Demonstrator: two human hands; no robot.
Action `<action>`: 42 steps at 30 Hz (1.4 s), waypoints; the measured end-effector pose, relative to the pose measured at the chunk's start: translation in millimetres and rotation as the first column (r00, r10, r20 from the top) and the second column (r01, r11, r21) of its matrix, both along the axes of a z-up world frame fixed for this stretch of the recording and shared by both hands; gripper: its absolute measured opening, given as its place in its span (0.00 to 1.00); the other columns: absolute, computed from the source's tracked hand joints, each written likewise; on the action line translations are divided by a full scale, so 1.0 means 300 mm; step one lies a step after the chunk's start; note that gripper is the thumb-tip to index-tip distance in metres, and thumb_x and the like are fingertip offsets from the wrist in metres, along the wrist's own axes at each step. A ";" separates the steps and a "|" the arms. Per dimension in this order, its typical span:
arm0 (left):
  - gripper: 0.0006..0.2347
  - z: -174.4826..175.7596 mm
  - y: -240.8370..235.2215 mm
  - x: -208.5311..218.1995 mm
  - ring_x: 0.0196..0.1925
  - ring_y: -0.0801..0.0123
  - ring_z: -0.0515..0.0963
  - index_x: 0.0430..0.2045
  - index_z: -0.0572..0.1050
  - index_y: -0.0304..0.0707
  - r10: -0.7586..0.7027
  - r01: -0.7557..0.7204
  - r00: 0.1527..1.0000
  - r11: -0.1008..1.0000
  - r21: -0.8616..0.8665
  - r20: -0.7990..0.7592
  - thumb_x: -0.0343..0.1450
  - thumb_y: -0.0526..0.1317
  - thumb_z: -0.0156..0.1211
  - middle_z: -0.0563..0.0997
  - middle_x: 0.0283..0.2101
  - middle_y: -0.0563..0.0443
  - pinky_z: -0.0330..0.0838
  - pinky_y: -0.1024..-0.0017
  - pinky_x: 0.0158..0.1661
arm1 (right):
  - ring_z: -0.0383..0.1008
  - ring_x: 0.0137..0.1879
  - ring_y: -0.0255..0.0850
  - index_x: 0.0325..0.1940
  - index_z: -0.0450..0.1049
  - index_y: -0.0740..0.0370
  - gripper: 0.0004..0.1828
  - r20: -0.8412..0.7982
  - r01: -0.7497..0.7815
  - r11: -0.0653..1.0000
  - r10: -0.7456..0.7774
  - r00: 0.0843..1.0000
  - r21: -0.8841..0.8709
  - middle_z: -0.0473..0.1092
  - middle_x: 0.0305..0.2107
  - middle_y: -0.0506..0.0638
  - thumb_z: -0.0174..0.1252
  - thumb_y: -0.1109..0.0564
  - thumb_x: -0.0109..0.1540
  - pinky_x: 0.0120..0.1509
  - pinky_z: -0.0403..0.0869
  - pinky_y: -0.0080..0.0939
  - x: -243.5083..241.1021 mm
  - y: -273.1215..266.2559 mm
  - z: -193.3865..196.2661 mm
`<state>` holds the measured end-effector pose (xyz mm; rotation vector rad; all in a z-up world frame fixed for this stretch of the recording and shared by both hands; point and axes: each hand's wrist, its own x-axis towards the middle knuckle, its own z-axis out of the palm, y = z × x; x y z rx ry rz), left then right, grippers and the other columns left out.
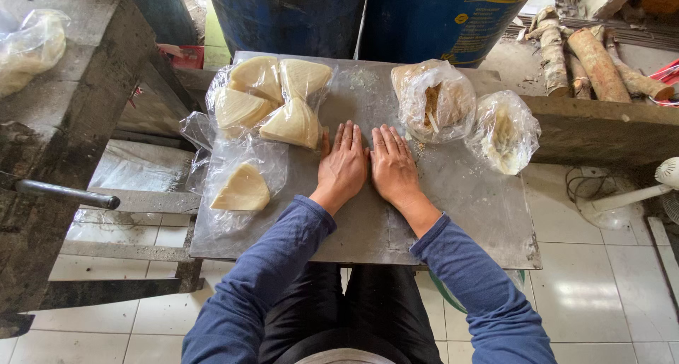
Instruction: The person unwraps a stack of triangular dough sheets and separates them. They then scoop a granular filling from a plastic bag and place it onto each sheet, folding the sheets into triangular packets. The finished packets are stacked on the table.
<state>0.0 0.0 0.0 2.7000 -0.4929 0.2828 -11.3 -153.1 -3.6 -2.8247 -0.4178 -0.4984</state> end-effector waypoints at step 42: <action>0.25 0.007 -0.002 -0.010 0.76 0.50 0.56 0.66 0.60 0.26 0.019 -0.017 0.998 0.999 -0.035 0.056 0.77 0.46 0.42 0.61 0.72 0.35 0.36 0.45 0.72 | 0.55 0.77 0.56 0.73 0.61 0.67 0.28 0.013 -0.020 1.000 0.020 1.000 0.001 0.59 0.69 0.64 0.47 0.53 0.70 0.80 0.52 0.54 -0.006 0.003 0.011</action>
